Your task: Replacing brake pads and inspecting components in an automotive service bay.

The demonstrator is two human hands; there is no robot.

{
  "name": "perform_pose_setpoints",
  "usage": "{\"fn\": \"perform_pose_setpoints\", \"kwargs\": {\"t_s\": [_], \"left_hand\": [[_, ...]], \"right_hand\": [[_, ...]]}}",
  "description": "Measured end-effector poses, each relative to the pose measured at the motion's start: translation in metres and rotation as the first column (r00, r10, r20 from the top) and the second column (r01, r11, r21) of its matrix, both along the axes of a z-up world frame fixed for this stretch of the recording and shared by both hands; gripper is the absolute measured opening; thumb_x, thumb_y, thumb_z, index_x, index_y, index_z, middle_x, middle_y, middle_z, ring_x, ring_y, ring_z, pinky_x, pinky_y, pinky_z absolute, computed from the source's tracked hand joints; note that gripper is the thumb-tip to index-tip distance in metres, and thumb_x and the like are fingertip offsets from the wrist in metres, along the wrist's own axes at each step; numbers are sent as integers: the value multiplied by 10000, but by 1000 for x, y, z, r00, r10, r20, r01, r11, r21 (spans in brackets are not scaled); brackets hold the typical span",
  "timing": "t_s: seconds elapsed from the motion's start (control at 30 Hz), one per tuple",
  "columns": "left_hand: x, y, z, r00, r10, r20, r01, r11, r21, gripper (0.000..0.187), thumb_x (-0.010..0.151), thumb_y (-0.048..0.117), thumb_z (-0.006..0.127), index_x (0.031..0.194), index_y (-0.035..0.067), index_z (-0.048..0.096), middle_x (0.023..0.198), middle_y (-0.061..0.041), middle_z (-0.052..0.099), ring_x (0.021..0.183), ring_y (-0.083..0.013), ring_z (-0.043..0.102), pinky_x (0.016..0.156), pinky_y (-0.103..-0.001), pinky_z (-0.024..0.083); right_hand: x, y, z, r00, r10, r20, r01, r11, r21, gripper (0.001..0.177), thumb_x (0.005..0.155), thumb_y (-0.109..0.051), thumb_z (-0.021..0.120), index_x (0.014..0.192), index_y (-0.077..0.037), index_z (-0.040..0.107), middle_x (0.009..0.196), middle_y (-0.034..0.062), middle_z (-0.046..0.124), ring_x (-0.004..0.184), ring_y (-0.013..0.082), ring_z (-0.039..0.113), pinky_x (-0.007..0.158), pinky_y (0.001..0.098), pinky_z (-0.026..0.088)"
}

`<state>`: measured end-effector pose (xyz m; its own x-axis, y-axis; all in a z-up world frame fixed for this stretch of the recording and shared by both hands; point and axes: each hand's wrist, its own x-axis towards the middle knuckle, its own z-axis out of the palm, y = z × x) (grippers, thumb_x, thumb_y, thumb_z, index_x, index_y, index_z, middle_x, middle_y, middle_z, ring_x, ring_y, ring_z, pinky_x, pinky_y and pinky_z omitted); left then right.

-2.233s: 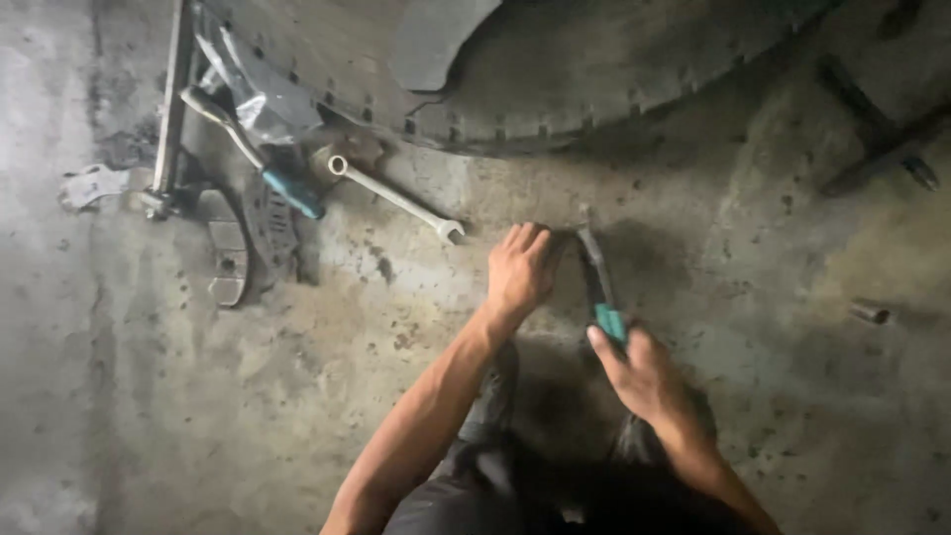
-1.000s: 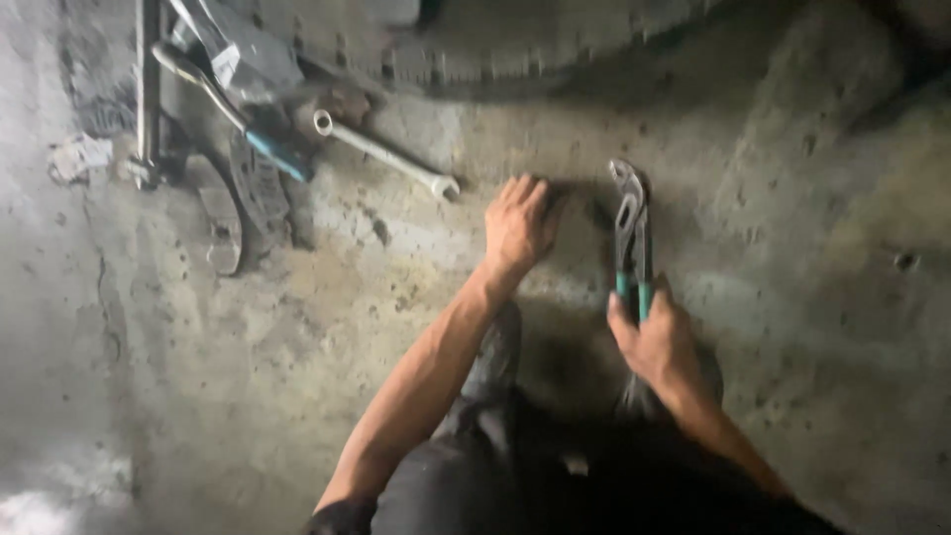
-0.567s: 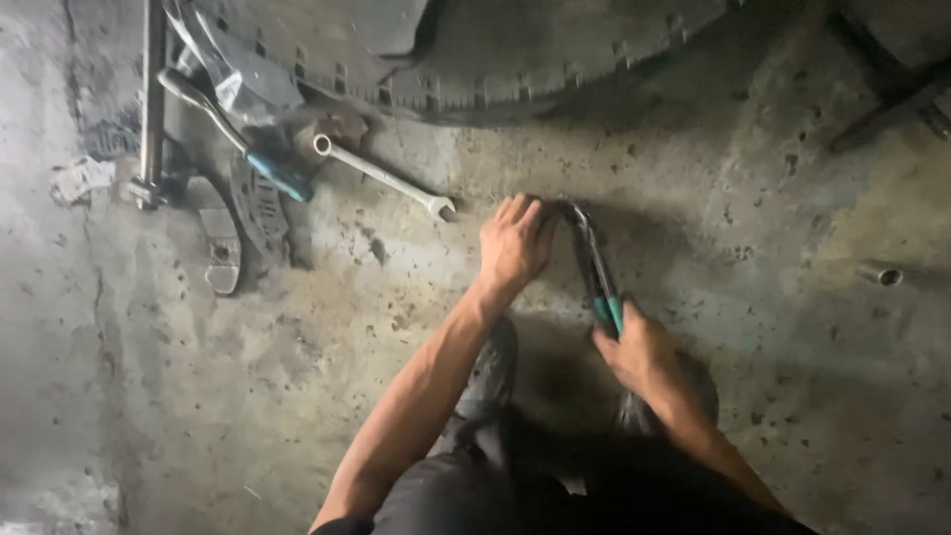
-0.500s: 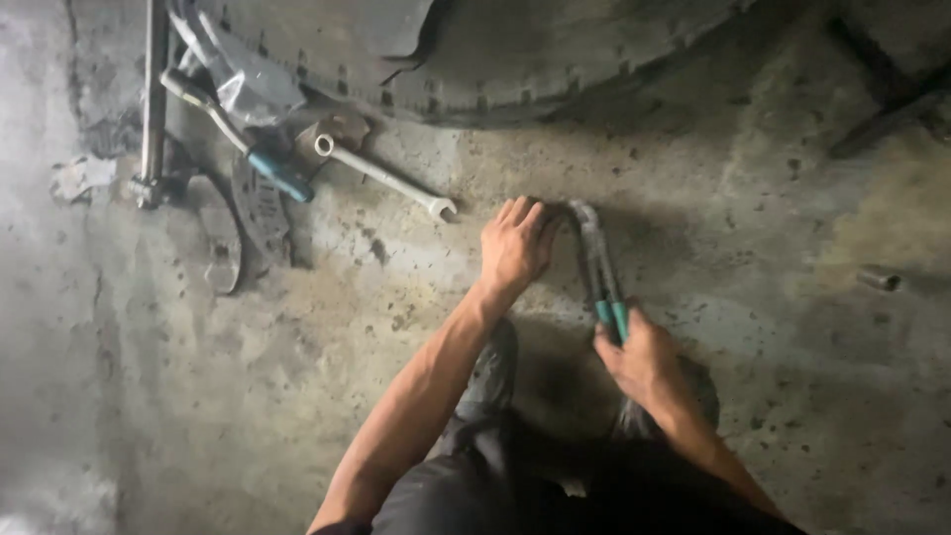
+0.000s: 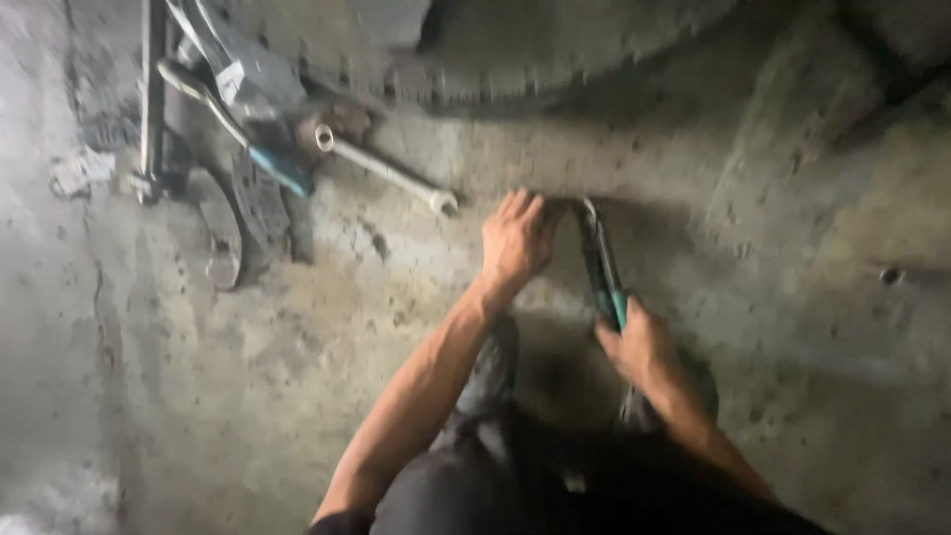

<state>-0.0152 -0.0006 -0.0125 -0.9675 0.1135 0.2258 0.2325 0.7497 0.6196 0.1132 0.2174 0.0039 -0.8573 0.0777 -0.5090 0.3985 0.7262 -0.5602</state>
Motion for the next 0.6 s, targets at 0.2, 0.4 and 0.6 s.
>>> {"fn": "perform_pose_setpoints", "kwargs": {"t_s": [0.2, 0.4, 0.6], "left_hand": [[13, -1, 8, 999, -29, 29, 29, 999, 19, 163, 860, 156, 764, 1002, 127, 689, 933, -90, 615, 859, -325, 615, 718, -437, 527], [-3, 0, 3, 1000, -12, 23, 11, 999, 41, 164, 871, 158, 759, 987, 101, 657, 965, -101, 629, 858, -326, 615, 715, -433, 531], [-9, -1, 10, 999, -34, 13, 33, 999, 40, 154, 904, 139, 753, 1005, 91, 648, 965, -127, 609, 896, -368, 600, 747, -463, 510]], "right_hand": [[3, -4, 17, 993, -31, 115, 32, 999, -10, 384, 881, -352, 748, 1028, -14, 644, 800, 215, 707, 699, 374, 704, 671, 481, 561], [-5, 1, 0, 997, 47, -57, -50, 998, -44, 369, 813, -310, 774, 981, 3, 673, 757, 216, 697, 663, 384, 691, 599, 487, 550], [-15, 6, 8, 998, 60, -4, -60, 996, -60, 327, 864, -313, 742, 974, -14, 670, 734, 200, 690, 628, 358, 673, 588, 476, 540]]}}
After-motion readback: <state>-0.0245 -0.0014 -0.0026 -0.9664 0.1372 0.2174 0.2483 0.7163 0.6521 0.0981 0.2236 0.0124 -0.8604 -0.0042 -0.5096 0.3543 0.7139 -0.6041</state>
